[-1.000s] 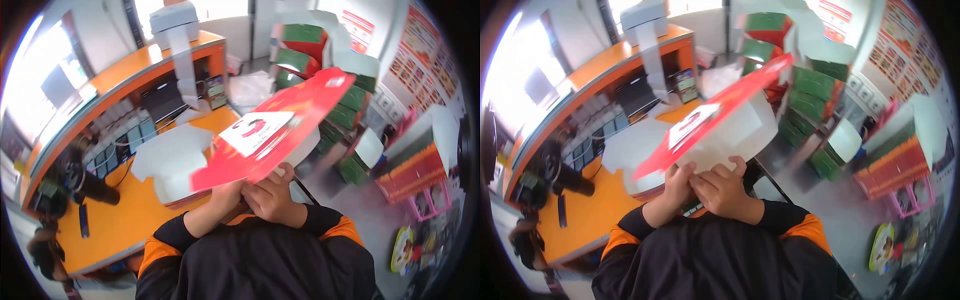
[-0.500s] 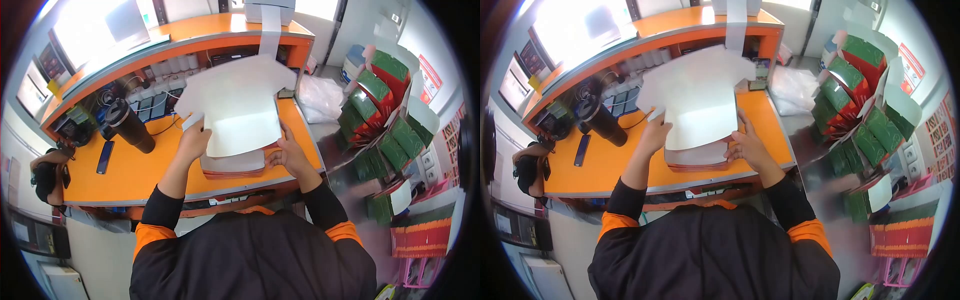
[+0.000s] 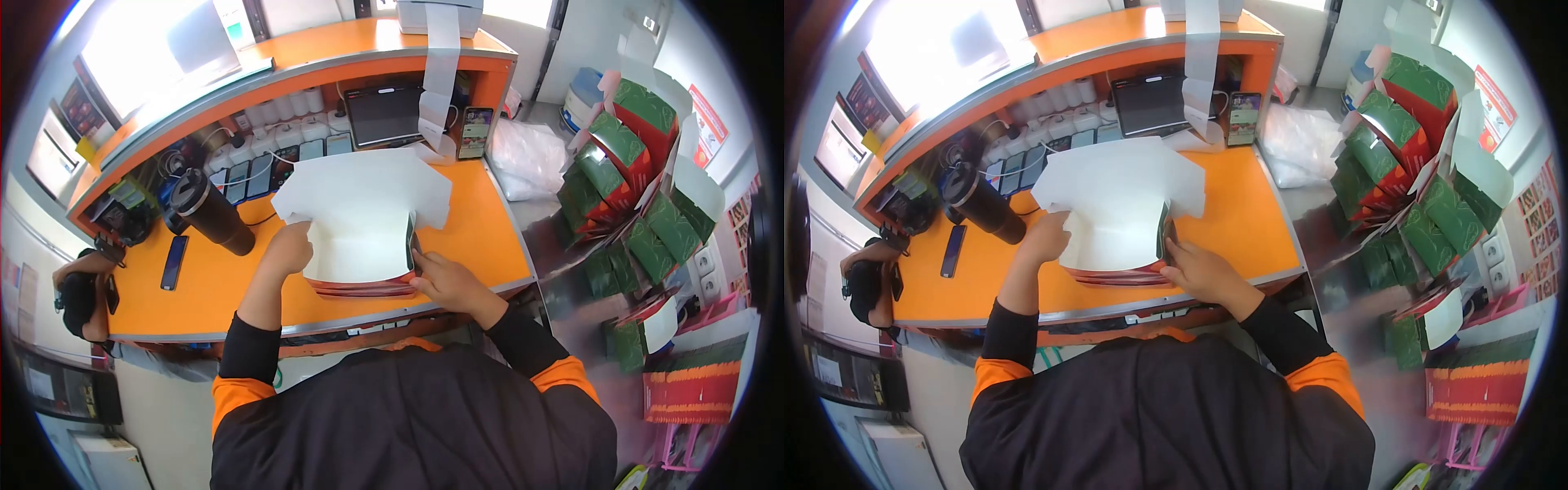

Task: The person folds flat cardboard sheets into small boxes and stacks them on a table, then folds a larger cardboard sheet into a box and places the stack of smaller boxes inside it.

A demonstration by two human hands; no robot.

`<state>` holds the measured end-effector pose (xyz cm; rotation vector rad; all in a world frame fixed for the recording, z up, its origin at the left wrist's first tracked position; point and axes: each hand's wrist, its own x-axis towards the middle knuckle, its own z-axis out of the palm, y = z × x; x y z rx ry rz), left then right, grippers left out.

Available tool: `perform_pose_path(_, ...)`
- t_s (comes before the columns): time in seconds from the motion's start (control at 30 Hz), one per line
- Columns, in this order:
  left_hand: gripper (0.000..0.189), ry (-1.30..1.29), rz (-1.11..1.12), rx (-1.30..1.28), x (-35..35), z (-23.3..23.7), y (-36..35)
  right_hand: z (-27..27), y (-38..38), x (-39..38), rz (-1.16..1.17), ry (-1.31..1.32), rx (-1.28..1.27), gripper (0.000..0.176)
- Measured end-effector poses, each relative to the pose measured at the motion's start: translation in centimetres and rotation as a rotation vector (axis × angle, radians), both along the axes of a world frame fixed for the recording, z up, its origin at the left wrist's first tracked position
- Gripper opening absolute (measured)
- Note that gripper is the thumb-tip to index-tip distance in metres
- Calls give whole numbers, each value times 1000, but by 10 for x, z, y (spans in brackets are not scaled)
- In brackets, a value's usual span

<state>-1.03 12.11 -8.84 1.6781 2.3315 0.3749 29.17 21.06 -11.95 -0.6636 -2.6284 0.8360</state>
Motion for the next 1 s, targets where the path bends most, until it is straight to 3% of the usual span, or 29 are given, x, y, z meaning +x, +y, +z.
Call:
perform_pose_path(0.27, 34, -6, -58, -40, -11, -1, -3, -36, -10, -12, 29, 237, 378, 25)
perform_pose_path(0.37, 35, 14, -24, -20, -6, 2, -4, -33, -16, -13, -30, 324, 368, 18)
perform_pose_path(0.47, 37, 23, -13, -5, 1, -2, -5, -31, -18, -10, -32, 328, 315, 22)
perform_pose_path(0.67, 27, 65, -38, 27, 8, -8, -3, 3, -7, -27, -233, 440, 161, 55)
perform_pose_path(0.87, 25, 133, -52, -12, 0, -21, 5, -3, 0, -31, -200, 25, 160, 62)
perform_pose_path(1.0, 26, 158, -73, -24, -2, -26, 8, -6, 3, -30, -196, 57, 90, 59)
